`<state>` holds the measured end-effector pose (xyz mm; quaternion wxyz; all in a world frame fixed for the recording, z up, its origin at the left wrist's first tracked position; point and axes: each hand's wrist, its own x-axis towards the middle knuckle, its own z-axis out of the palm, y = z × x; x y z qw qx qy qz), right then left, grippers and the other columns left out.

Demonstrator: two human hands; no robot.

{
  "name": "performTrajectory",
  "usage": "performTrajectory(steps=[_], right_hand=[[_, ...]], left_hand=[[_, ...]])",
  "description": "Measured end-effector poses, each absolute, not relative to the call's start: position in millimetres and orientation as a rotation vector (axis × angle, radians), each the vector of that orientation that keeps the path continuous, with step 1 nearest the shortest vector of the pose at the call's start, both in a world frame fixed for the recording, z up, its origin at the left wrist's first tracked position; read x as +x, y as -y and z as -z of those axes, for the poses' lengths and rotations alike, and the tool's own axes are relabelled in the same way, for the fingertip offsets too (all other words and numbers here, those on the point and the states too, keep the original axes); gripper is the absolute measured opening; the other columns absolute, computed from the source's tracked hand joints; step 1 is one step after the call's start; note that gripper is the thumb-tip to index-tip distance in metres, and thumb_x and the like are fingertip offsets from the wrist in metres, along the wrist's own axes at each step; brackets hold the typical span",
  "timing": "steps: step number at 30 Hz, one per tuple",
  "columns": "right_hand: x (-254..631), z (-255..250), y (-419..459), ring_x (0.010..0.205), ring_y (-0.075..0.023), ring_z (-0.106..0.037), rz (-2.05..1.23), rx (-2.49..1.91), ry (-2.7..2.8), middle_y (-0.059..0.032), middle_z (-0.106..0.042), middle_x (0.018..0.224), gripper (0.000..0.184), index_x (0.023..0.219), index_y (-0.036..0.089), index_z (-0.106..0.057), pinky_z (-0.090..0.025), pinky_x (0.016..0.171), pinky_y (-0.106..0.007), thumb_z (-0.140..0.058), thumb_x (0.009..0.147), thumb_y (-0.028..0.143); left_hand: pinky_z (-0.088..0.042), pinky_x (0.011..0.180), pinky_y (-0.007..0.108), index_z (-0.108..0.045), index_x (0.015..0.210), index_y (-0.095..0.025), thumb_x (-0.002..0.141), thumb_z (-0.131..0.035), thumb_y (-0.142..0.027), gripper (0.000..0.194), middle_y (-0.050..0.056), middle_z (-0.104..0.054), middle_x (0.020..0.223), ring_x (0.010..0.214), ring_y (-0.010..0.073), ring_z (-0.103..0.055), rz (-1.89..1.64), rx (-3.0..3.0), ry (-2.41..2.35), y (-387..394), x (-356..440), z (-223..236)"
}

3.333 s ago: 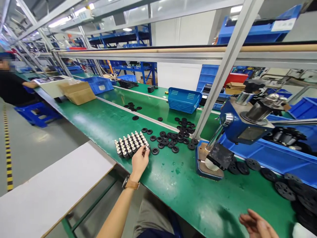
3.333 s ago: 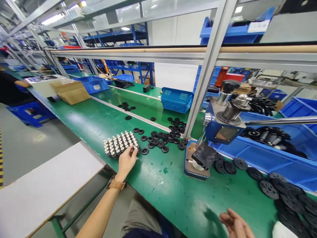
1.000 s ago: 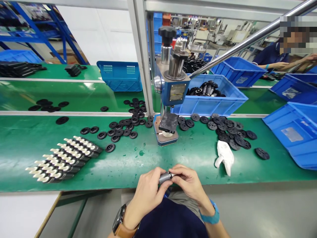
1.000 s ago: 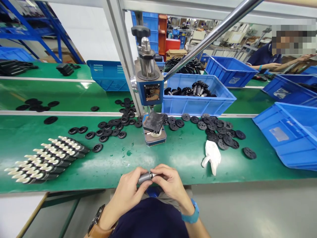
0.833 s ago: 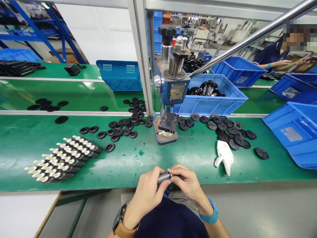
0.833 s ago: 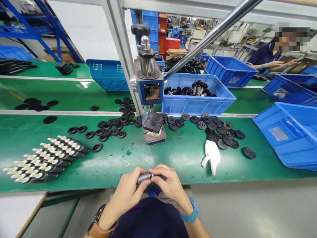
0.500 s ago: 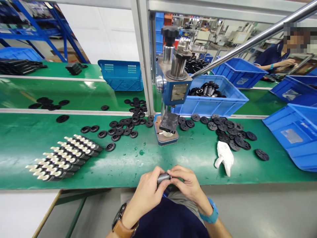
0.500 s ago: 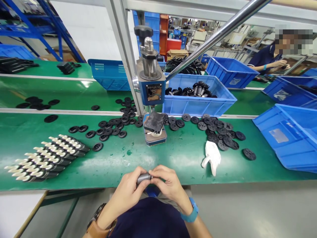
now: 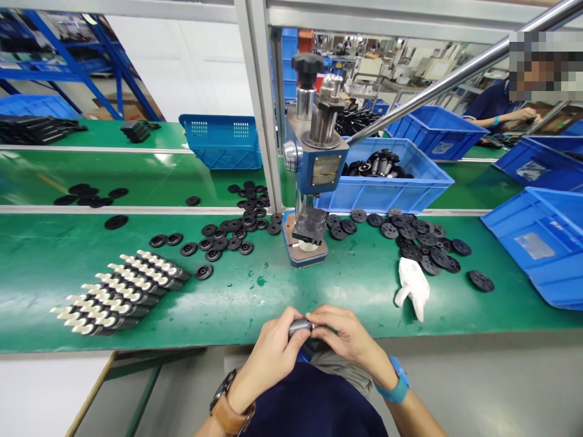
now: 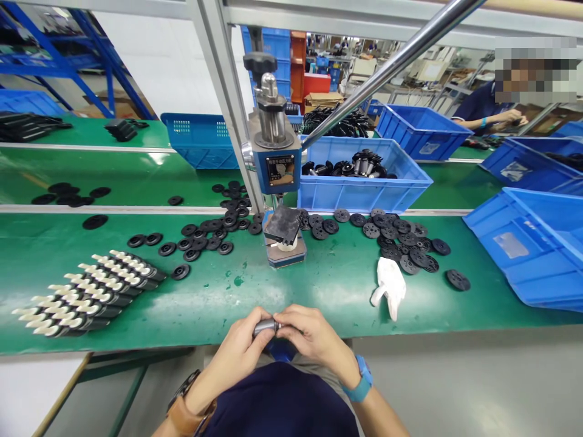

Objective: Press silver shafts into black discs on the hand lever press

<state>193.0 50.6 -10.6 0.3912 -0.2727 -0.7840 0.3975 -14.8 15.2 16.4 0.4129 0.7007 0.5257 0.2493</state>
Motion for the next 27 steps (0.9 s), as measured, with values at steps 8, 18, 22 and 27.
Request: performTrajectory(steps=[8,18,22,27], right_hand=[[197.7,5.4,-55.8,0.079,-0.0178,-0.066,-0.999,-0.766,1.965,-0.0068,-0.071,0.093,0.031,0.131,0.025,-0.069,-0.054,0.072,-0.028,-0.06,0.103,0.033],[198.1,6.2,-55.9,0.081,-0.0179,-0.066,-1.208,-0.973,1.783,-0.0043,-0.072,0.088,0.019,0.105,0.021,-0.077,-0.053,0.076,-0.029,-0.07,0.096,0.036],[201.4,8.5,-57.6,0.087,-0.0182,-0.069,-1.357,-1.039,1.659,-0.0041,-0.075,0.097,0.034,0.121,0.022,-0.072,-0.055,0.081,-0.03,-0.077,0.09,0.038],[198.9,11.7,-58.3,0.083,-0.0175,-0.067,-1.398,-1.026,1.587,-0.0033,-0.073,0.091,0.028,0.102,0.02,-0.076,-0.054,0.077,-0.029,-0.077,0.089,0.045]], left_hand=[[-0.037,0.065,0.028,-0.056,0.086,-0.021,0.101,-0.048,-0.054,0.038,-0.002,-0.056,0.073,0.066,0.0155,-0.049,-0.822,1.435,-1.261,-24.0,-4.2,-7.3],[-0.013,0.045,0.021,-0.046,0.08,-0.022,0.078,-0.065,-0.081,0.061,-0.013,-0.021,0.059,0.05,0.007,-0.014,-0.813,0.753,-1.068,-23.7,12.5,2.5],[-0.019,0.046,0.02,-0.053,0.085,-0.019,0.078,-0.068,-0.078,0.061,-0.012,-0.027,0.061,0.051,0.0061,-0.018,-0.808,0.626,-1.016,-25.2,13.5,-2.9],[-0.017,0.045,0.02,-0.055,0.087,-0.018,0.079,-0.069,-0.075,0.06,-0.013,-0.027,0.059,0.049,0.0053,-0.017,-0.785,0.526,-0.98,-24.5,14.1,-2.7]])
